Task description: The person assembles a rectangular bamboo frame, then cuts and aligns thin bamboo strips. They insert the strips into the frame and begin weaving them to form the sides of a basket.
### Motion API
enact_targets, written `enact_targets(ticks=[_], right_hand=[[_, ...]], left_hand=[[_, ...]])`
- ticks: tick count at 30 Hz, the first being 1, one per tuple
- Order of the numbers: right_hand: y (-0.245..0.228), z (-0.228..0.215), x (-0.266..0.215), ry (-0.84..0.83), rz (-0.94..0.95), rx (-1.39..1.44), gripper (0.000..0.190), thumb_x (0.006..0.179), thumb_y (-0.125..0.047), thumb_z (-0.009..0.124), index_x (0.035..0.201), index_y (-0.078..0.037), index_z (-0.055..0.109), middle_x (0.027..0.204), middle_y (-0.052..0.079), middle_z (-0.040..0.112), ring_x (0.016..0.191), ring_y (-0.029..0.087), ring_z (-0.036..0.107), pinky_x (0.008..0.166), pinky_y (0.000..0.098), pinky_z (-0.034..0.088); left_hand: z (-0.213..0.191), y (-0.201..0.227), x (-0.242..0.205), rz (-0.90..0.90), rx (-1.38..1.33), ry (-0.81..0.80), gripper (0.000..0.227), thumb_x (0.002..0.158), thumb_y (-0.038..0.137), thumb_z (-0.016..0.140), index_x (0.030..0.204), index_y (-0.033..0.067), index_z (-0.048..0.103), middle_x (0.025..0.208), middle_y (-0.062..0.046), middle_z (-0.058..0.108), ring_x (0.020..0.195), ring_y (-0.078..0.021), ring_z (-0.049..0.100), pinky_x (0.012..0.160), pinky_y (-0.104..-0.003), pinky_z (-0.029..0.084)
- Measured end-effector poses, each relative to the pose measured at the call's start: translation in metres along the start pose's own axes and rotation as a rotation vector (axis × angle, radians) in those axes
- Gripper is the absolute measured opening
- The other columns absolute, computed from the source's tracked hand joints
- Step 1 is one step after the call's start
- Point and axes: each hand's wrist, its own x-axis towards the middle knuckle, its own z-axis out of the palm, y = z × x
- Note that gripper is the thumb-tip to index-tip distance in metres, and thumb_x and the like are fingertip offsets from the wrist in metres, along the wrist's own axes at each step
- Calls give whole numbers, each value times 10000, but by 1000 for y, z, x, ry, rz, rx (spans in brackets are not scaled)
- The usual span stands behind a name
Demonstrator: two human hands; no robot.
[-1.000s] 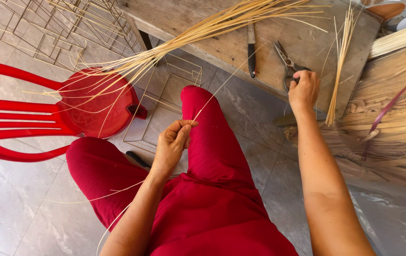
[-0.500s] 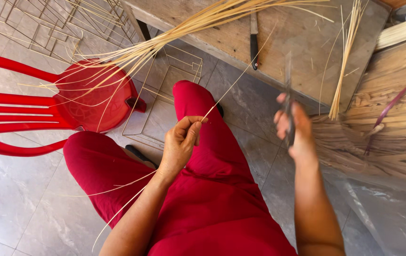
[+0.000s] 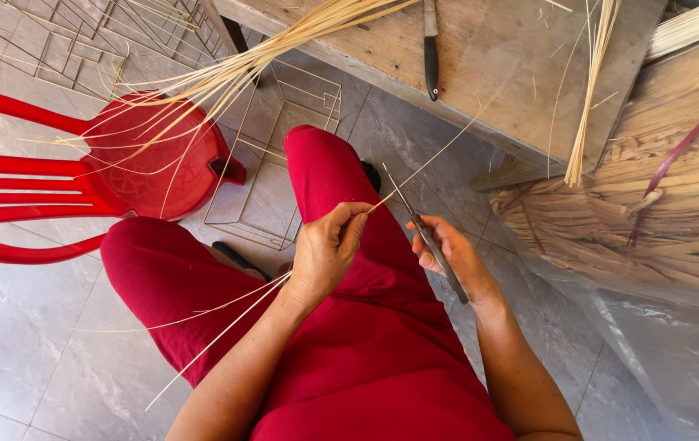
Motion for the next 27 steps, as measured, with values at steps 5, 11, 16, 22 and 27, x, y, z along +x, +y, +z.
enact_targets(ticks=[5, 11, 16, 22, 27], right_hand=[[1, 2, 1, 82, 127, 92, 555, 883, -338, 745, 1323, -24, 619, 926, -11, 607, 759, 53, 540, 659, 181, 455], [8, 1, -4, 46, -19, -71, 507, 894, -278, 764, 1311, -27, 619, 821, -42, 568, 680, 37, 514, 587, 182, 409], [17, -3, -5, 30, -36, -41, 486, 888, -267, 776, 1283, -21, 636, 751, -47, 574, 587, 27, 465, 513, 188, 364], [34, -9, -8, 74, 91, -66, 465, 874, -270, 776, 1252, -25, 659, 695, -43, 566, 541, 38, 474, 479, 193, 369], [39, -10, -3, 238, 48, -157, 448, 900, -224, 766, 1294, -44, 651, 695, -17, 559, 567, 42, 479, 504, 186, 372]], left_hand=[[1, 5, -1, 67, 40, 6, 151, 986, 129, 669, 1118, 86, 730, 623, -77, 604, 487, -121, 549, 482, -298, 449], [0, 7, -2, 79, 85, 1, 155, 979, 144, 674, 1113, 99, 737, 659, -89, 647, 487, -151, 576, 487, -316, 468], [3, 4, -3, 39, 104, -9, 158, 970, 161, 679, 1103, 105, 744, 670, -94, 671, 488, -158, 604, 487, -323, 480], [8, -8, -4, 74, 80, 27, 145, 977, 142, 671, 1088, 75, 737, 725, -121, 685, 525, -175, 623, 510, -329, 493], [6, -15, -3, -51, -88, -46, 151, 1004, 100, 604, 1075, 32, 720, 716, -144, 681, 581, -177, 633, 535, -321, 498]])
